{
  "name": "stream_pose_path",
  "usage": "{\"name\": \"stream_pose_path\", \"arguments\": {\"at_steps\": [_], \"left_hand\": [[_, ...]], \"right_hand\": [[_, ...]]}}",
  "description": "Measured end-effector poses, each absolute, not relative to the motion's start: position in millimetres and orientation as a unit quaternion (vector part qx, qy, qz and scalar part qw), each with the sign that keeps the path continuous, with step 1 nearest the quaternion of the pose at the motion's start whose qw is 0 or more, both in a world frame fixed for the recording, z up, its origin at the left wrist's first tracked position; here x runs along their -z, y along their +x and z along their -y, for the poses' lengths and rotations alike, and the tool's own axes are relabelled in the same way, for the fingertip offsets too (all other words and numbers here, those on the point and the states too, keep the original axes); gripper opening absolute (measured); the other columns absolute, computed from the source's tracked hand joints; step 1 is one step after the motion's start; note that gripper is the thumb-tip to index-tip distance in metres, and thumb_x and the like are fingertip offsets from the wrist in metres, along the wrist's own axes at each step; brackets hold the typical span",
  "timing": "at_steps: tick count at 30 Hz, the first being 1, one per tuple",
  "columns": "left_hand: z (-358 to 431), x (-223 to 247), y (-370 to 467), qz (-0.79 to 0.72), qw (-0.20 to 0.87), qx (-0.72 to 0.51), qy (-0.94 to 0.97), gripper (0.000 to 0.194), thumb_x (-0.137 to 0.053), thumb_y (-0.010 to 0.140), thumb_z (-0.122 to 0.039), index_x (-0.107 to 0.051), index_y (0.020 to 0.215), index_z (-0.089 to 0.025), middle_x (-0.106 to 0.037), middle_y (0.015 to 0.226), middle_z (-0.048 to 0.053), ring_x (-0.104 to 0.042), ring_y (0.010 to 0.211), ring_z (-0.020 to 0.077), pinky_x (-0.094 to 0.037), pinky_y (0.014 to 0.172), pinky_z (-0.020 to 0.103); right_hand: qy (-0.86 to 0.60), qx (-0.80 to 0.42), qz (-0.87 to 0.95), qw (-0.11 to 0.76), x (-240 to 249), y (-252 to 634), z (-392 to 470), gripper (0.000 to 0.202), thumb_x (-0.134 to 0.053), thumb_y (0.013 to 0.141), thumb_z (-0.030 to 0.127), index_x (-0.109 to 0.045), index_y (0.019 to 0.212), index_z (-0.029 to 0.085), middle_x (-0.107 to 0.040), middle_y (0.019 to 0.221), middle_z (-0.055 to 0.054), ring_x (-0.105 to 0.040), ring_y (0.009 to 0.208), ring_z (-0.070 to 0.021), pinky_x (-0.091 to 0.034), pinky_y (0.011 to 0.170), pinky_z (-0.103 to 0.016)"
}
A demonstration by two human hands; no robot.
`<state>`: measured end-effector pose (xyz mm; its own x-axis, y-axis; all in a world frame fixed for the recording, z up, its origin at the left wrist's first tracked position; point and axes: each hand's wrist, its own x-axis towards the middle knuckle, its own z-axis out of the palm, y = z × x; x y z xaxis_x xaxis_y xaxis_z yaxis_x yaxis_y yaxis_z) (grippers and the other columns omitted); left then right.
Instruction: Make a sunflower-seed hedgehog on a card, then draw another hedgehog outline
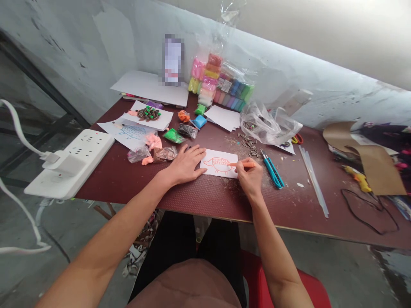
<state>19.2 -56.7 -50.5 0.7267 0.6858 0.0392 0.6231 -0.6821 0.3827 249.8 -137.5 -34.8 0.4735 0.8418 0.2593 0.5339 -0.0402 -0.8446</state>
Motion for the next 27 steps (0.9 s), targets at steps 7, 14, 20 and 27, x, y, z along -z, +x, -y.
{"name": "stream_pose_path", "arguments": {"at_steps": [7, 14, 20, 27], "left_hand": [[57.5, 48.5, 19.4, -0.361, 0.174, -0.086, 0.912, 0.058, -0.055, 0.099, -0.041, -0.053, 0.151, -0.015, -0.044, 0.165, 0.013, -0.034, 0.156, 0.0328, -0.021, 0.128, 0.058], [56.6, 50.7, 18.7, -0.356, 0.177, -0.092, 0.913, 0.057, -0.055, 0.099, -0.043, -0.053, 0.151, -0.017, -0.045, 0.165, 0.013, -0.035, 0.156, 0.0334, -0.02, 0.128, 0.059], [55.6, 53.5, 18.0, -0.351, 0.181, -0.102, 0.913, 0.057, -0.053, 0.099, -0.044, -0.053, 0.151, -0.018, -0.045, 0.164, 0.013, -0.035, 0.155, 0.0338, -0.019, 0.127, 0.06], [56.3, 52.7, 18.3, -0.354, 0.178, -0.099, 0.913, 0.057, -0.053, 0.099, -0.042, -0.053, 0.151, -0.017, -0.044, 0.165, 0.013, -0.034, 0.156, 0.0339, -0.019, 0.128, 0.06]], "right_hand": [[-0.701, -0.159, 0.499, 0.485, 34.3, 248.0, 138.2, 0.023, -0.06, 0.077, 0.036, -0.06, 0.059, 0.022, -0.063, 0.057, 0.0, -0.051, 0.051, -0.0136, -0.038, 0.053, -0.028], [-0.712, -0.153, 0.497, 0.471, 35.9, 249.6, 138.0, 0.024, -0.059, 0.078, 0.037, -0.06, 0.059, 0.022, -0.06, 0.056, 0.0, -0.051, 0.051, -0.0137, -0.036, 0.052, -0.027], [-0.711, -0.151, 0.502, 0.469, 34.5, 248.6, 138.6, 0.024, -0.059, 0.077, 0.036, -0.059, 0.057, 0.022, -0.059, 0.055, 0.001, -0.049, 0.05, -0.0132, -0.036, 0.053, -0.027], [-0.699, -0.172, 0.486, 0.497, 36.0, 252.4, 138.9, 0.023, -0.058, 0.076, 0.037, -0.058, 0.058, 0.022, -0.063, 0.059, -0.001, -0.05, 0.05, -0.0136, -0.035, 0.051, -0.028]]}}
